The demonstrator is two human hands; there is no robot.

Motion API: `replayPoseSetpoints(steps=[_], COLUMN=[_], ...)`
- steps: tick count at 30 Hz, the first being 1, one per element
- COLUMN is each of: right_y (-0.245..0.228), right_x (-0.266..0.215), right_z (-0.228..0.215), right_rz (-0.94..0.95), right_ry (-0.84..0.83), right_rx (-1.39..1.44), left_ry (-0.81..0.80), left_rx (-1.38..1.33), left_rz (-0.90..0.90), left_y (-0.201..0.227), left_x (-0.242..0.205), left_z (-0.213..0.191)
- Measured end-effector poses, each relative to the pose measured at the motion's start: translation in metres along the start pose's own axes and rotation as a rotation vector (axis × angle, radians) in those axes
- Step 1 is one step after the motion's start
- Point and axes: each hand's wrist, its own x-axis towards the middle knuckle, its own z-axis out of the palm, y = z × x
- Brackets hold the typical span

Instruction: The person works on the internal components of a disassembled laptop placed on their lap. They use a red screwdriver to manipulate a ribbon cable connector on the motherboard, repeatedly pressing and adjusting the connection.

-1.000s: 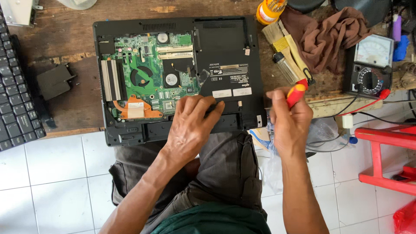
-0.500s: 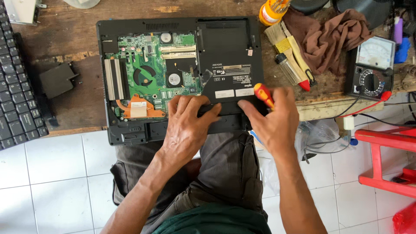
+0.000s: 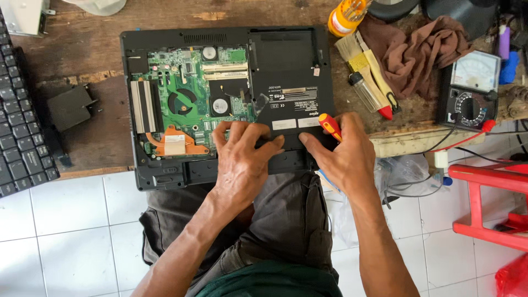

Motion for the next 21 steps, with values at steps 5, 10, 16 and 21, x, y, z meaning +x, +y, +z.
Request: replayPoseSetpoints(steps=[5, 10, 16, 21], right_y=[0.004, 0.031, 0.033, 0.026], right_x=[0.001, 0.001, -0.013, -0.019], right_z=[-0.001, -0.003, -0.007, 0.003], right_rz=[0.010, -0.060, 0.007, -0.227], right_ry=[-0.008, -0.030, 0.054, 0.176], right_rx=[0.006, 0.232, 0.462, 0.329], left_ry=[-0.023, -0.078, -0.172, -0.194], left_rx=[-0.008, -0.063, 0.057, 0.014], left_rz=[-0.009, -0.010, -0.072, -0.166], left_y=[0.000, 0.001, -0.005, -0.007], left_x=[-0.001, 0.012, 0.005, 0.006], left_z=[0.000, -0.018, -0.030, -0.038])
